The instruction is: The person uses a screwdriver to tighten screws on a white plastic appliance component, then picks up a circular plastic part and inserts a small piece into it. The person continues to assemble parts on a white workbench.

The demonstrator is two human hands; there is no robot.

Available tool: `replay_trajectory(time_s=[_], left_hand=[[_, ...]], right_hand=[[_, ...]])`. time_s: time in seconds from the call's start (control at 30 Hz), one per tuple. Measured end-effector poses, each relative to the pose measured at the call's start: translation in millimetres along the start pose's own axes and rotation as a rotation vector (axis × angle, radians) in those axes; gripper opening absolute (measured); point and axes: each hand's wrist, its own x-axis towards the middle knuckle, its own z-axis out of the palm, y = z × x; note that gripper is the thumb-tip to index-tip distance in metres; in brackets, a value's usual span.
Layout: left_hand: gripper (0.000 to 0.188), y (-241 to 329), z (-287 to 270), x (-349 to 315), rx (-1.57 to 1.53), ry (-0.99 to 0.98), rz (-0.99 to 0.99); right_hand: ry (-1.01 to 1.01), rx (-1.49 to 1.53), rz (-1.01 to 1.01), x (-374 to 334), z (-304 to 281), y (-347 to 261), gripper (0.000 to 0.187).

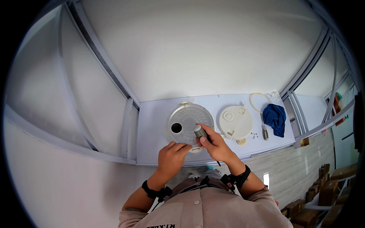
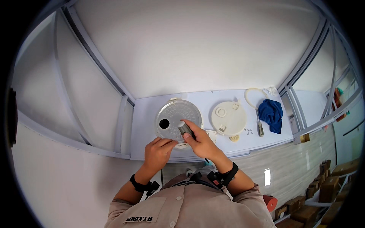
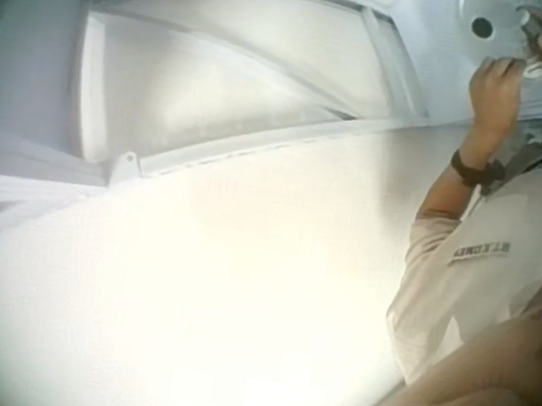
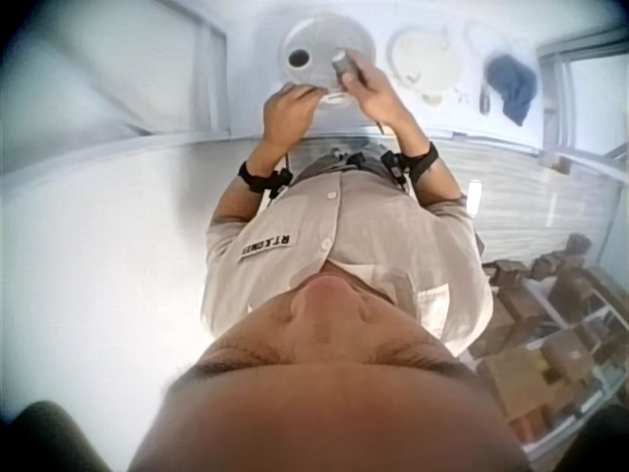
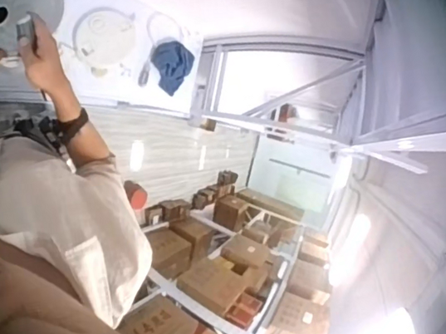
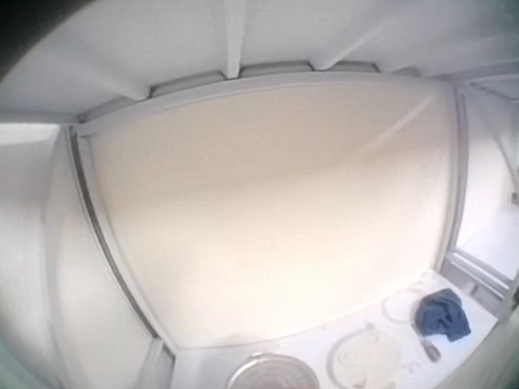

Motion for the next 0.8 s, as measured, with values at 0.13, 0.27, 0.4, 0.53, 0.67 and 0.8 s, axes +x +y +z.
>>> replay_trajectory(time_s=[0.13,0.27,0.4,0.53,0.67,0.8], left_hand=[[0.025,-2.5,5.9,-3.3,0.031,0.023,0.000],[0.020,-3.3,7.9,-4.9,-0.027,0.027,-0.038],[0.013,-7.1,9.7,-5.7,-0.175,0.023,-0.111],[0.010,-10.5,15.1,-8.0,-0.264,0.048,-0.160],[0.010,-9.9,16.3,-8.4,-0.329,0.038,-0.223],[0.011,-7.5,19.0,-11.1,-0.387,0.029,-0.315]], right_hand=[[0.009,0.026,-0.006,0.0,0.7,3.3,0.049],[0.009,0.034,0.006,1.1,0.2,3.2,0.049],[0.000,0.055,0.010,1.7,-0.9,3.7,0.049],[0.000,0.084,-0.009,-0.1,-1.9,2.2,0.050],[0.064,0.144,-0.170,-2.8,2.4,-27.3,0.053],[0.146,0.209,-0.462,-5.1,2.2,-49.8,0.055]])
